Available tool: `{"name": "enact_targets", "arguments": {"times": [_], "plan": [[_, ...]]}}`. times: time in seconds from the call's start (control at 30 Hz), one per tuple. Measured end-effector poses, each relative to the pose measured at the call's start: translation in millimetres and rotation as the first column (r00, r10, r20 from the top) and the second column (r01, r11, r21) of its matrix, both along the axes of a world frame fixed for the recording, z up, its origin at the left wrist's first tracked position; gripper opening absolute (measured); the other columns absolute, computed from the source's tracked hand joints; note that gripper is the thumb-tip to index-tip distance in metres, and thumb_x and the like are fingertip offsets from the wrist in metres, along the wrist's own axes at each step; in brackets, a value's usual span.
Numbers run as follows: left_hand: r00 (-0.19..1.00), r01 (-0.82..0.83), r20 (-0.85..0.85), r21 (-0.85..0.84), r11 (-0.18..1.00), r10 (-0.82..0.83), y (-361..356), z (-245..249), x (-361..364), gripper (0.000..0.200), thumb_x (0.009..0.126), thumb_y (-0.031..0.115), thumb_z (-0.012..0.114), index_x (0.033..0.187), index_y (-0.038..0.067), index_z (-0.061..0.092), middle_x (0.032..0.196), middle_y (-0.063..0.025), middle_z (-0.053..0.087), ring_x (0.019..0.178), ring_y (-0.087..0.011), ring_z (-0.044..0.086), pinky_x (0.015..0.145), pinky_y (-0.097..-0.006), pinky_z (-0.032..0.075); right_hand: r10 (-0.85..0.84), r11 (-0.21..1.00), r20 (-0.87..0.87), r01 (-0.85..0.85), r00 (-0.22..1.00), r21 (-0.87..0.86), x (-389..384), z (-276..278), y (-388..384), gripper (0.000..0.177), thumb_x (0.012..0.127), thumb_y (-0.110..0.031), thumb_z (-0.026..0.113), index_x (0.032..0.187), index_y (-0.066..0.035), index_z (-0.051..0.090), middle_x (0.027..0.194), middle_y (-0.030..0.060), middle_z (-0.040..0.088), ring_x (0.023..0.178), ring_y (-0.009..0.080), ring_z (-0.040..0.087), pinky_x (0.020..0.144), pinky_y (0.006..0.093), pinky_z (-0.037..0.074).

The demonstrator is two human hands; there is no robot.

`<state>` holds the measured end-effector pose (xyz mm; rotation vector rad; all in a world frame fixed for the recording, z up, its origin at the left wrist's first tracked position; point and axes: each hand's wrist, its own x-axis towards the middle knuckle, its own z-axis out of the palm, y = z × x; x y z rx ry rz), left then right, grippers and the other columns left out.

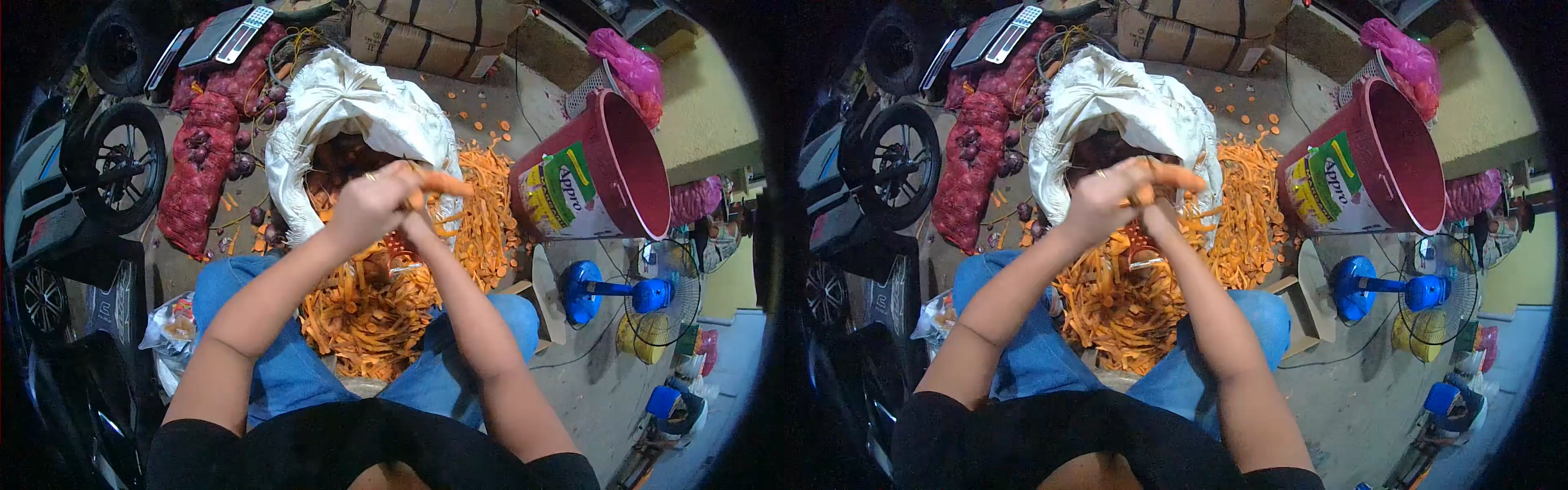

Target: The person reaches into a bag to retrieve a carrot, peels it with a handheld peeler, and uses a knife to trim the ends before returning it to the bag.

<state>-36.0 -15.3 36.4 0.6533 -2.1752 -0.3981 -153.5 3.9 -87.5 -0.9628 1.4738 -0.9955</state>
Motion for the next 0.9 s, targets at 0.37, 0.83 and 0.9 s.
{"name": "enact_targets", "arguments": {"times": [0.37,0.83,0.9], "plan": [[0.752,0.459,-0.476,0.875,0.155,0.455,-18,2,20,0.036,0.079,0.035,0.047,0.099,0.006,0.046,0.087,-0.0059,0.054,0.080,-0.0194,0.054,0.070,-0.0307,0.045,0.161,0.984,-0.439,-0.111,0.884,0.137,-12,-62,-5,0.034,0.074,-0.030,0.047,0.081,0.003,0.056,0.072,0.0157,0.057,0.068,0.0253,0.055,0.062,0.0361,0.041],[0.792,0.607,-0.475,0.680,-0.411,0.383,-10,-41,20,0.033,0.083,0.030,0.034,0.099,0.002,0.043,0.080,-0.0092,0.054,0.065,-0.0190,0.055,0.062,-0.0332,0.047,-0.541,0.819,0.308,0.574,0.783,-0.022,-43,102,-21,0.024,0.082,-0.018,0.044,0.069,0.001,0.050,0.056,0.0016,0.048,0.047,0.0083,0.044,0.043,0.0250,0.035],[0.801,0.596,-0.460,0.675,-0.435,0.382,-4,-38,12,0.031,0.084,0.029,0.033,0.096,0.003,0.046,0.079,-0.0077,0.055,0.064,-0.0167,0.054,0.062,-0.0311,0.046,-0.531,0.801,0.307,0.586,0.790,-0.123,-43,80,-26,0.025,0.082,-0.019,0.045,0.068,0.001,0.050,0.057,0.0014,0.049,0.048,0.0076,0.044,0.043,0.0252,0.036]]}}
